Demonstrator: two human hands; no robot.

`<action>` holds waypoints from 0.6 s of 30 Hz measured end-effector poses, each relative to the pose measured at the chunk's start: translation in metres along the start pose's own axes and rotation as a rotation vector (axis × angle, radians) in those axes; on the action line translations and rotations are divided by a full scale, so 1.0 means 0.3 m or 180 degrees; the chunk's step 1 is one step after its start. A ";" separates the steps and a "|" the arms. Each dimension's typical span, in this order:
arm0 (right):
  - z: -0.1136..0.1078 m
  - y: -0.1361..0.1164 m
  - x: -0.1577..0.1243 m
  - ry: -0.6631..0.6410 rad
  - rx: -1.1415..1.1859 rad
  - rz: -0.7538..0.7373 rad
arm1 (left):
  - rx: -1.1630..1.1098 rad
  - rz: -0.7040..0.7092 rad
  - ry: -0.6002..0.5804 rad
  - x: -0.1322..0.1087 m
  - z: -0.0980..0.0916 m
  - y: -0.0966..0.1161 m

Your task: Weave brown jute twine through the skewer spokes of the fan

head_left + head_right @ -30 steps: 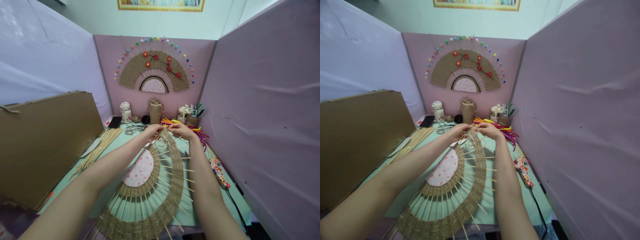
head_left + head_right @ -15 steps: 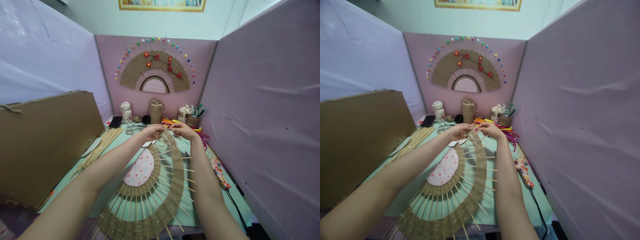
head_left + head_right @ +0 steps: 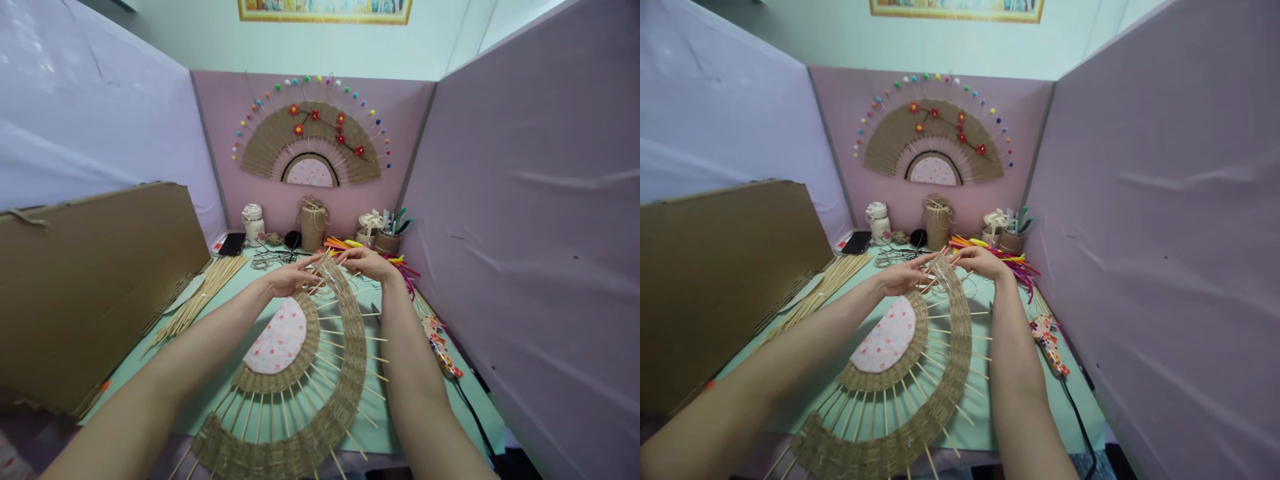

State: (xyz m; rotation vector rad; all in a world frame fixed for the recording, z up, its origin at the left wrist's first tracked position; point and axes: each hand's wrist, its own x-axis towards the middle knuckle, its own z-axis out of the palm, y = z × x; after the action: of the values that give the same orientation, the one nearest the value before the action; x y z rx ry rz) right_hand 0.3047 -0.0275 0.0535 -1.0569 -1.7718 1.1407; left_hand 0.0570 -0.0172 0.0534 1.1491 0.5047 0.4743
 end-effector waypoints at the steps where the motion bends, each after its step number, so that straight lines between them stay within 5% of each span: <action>1: 0.000 -0.003 -0.002 -0.0004 -0.0034 -0.0002 | 0.0017 0.0049 -0.0014 -0.001 -0.005 -0.006; 8: 0.003 -0.021 -0.009 -0.0039 -0.0077 0.0030 | 0.0159 0.0020 -0.0059 0.021 0.000 0.002; 18: -0.012 -0.013 -0.011 0.0153 0.0020 -0.0065 | 0.0148 0.0149 0.0511 0.071 0.013 0.012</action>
State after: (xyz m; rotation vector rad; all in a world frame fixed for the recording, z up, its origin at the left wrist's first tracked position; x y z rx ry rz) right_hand 0.3082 -0.0305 0.0578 -1.0516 -1.7367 1.0991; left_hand 0.0758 -0.0062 0.0551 1.1749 0.6317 0.6013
